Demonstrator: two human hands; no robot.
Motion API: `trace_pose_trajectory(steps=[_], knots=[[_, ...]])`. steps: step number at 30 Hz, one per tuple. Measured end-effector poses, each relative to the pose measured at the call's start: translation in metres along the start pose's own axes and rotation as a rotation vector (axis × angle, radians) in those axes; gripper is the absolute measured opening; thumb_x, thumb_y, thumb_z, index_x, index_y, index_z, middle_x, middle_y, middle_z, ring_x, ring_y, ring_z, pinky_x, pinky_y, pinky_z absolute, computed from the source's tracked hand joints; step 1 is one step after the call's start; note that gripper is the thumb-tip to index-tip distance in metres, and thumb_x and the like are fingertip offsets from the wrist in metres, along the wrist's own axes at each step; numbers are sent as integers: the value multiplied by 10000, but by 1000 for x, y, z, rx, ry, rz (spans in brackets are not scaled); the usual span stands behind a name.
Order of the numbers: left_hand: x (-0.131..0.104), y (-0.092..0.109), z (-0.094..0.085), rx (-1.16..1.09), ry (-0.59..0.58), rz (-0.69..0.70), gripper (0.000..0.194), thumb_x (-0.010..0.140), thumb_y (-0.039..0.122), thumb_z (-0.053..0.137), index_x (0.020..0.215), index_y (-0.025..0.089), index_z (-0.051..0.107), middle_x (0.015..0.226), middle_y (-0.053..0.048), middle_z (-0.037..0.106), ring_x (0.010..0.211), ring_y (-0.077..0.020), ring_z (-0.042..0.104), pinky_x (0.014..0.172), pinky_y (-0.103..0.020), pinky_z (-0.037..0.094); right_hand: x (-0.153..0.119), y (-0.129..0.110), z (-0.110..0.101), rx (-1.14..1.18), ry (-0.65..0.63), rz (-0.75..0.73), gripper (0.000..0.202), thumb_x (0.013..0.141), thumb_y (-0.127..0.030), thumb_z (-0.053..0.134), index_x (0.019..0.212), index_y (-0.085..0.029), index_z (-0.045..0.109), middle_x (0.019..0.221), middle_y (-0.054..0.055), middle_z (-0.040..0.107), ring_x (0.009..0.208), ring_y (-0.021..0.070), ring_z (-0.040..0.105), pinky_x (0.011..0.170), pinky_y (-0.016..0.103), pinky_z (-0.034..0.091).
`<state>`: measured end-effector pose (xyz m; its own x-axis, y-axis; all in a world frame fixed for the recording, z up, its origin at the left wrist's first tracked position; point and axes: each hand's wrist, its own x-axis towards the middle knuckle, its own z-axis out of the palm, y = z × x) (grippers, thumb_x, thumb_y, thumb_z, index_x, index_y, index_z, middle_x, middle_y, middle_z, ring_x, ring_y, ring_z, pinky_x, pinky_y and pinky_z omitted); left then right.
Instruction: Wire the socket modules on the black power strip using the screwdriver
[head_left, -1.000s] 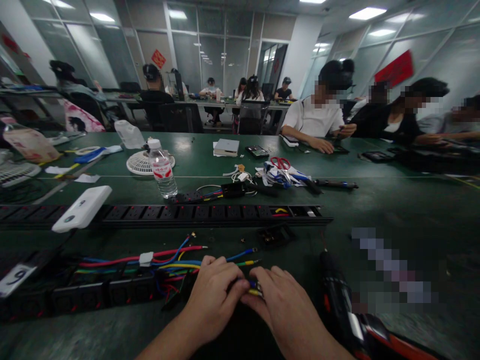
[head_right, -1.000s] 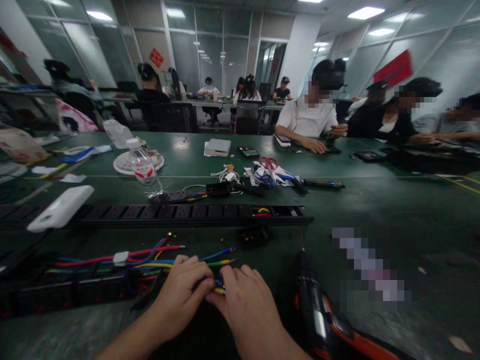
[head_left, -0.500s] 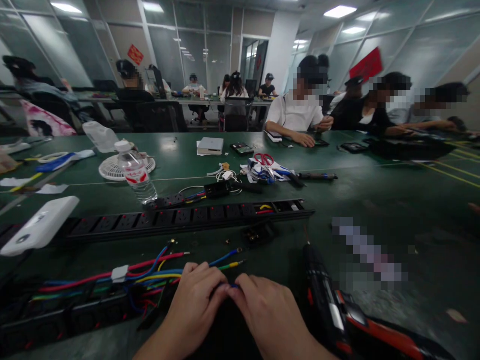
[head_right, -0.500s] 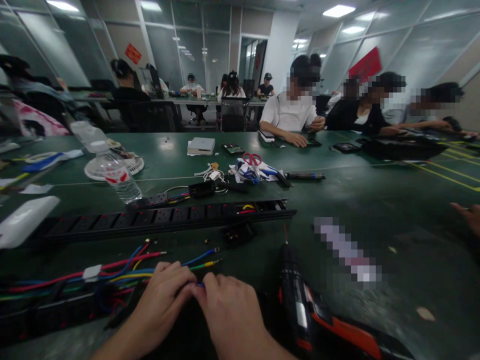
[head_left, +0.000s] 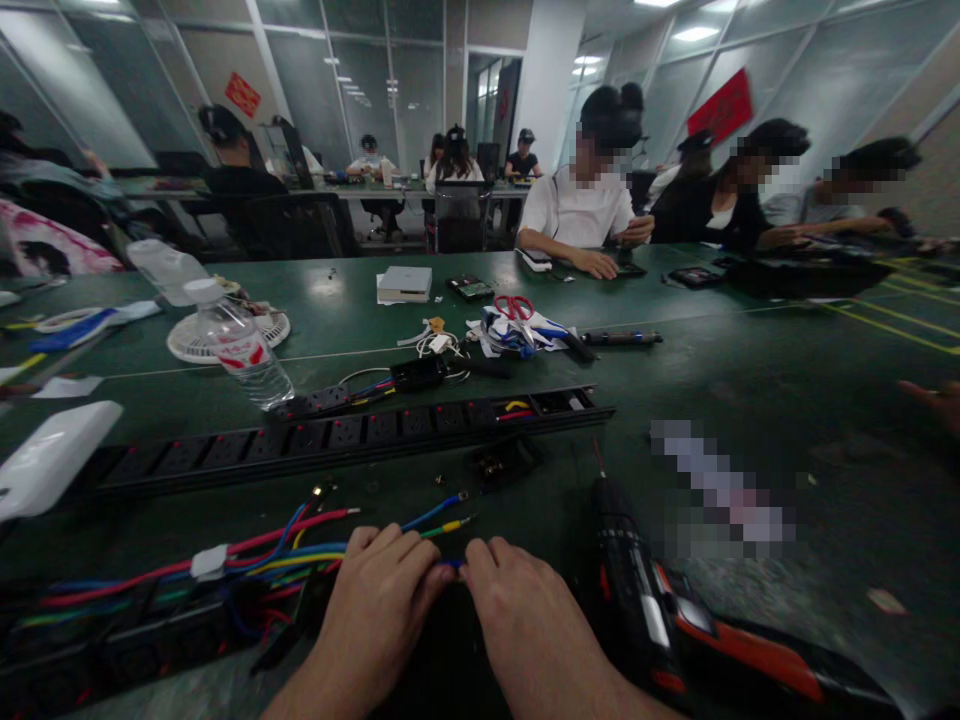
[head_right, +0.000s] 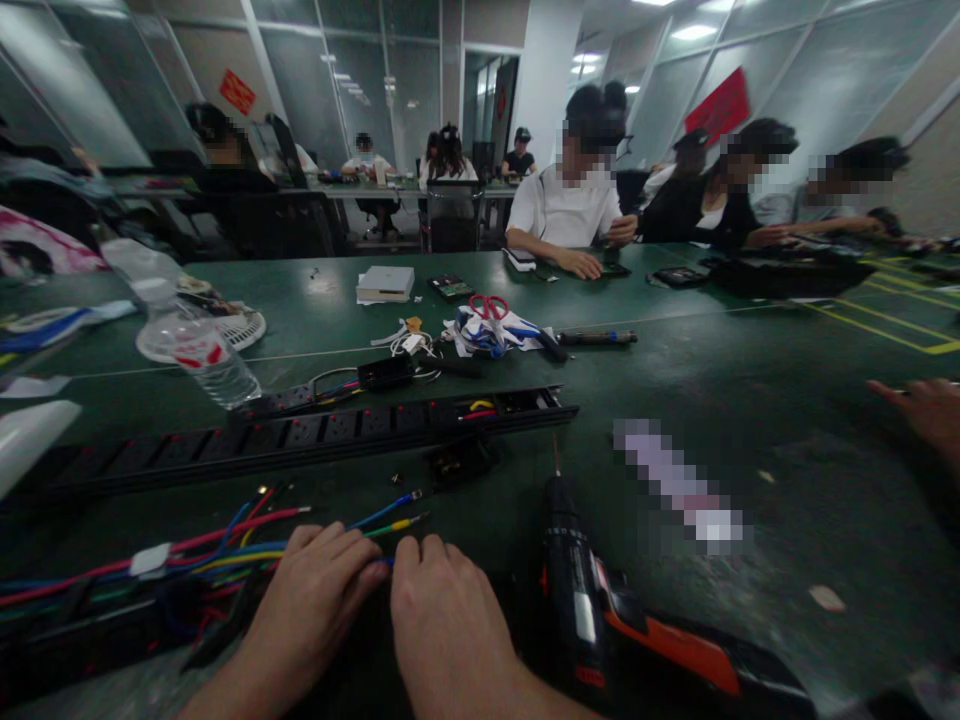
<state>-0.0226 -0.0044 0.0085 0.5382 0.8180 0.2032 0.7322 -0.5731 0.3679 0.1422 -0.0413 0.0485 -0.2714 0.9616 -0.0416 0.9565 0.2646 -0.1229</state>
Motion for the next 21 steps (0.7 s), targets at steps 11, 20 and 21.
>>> trace_pose_trajectory(steps=[11, 20, 21], knots=[[3, 1, 4, 27, 98, 7, 189, 931, 167, 505, 775, 211, 603, 738, -2, 614, 724, -196, 489, 717, -359, 272, 5, -20, -17, -170, -49, -29, 141, 845, 8, 441, 886, -111, 504, 822, 113, 532, 735, 222, 584, 581, 274, 492], [5, 2, 4, 44, 96, -12, 164, 909, 175, 568, 752, 209, 601, 731, 0, 612, 719, -195, 488, 701, -358, 266, 6, -20, -24, -171, -124, -41, 248, 807, 45, 488, 984, -98, 586, 902, 125, 552, 839, 246, 574, 675, 345, 545], [5, 2, 4, 46, 89, -15, 161, 907, 174, 574, 753, 210, 602, 735, 2, 615, 721, -196, 491, 701, -358, 266, 6, -19, -27, -156, -139, -39, 259, 809, 47, 488, 995, -99, 595, 921, 125, 554, 859, 244, 573, 691, 342, 545]])
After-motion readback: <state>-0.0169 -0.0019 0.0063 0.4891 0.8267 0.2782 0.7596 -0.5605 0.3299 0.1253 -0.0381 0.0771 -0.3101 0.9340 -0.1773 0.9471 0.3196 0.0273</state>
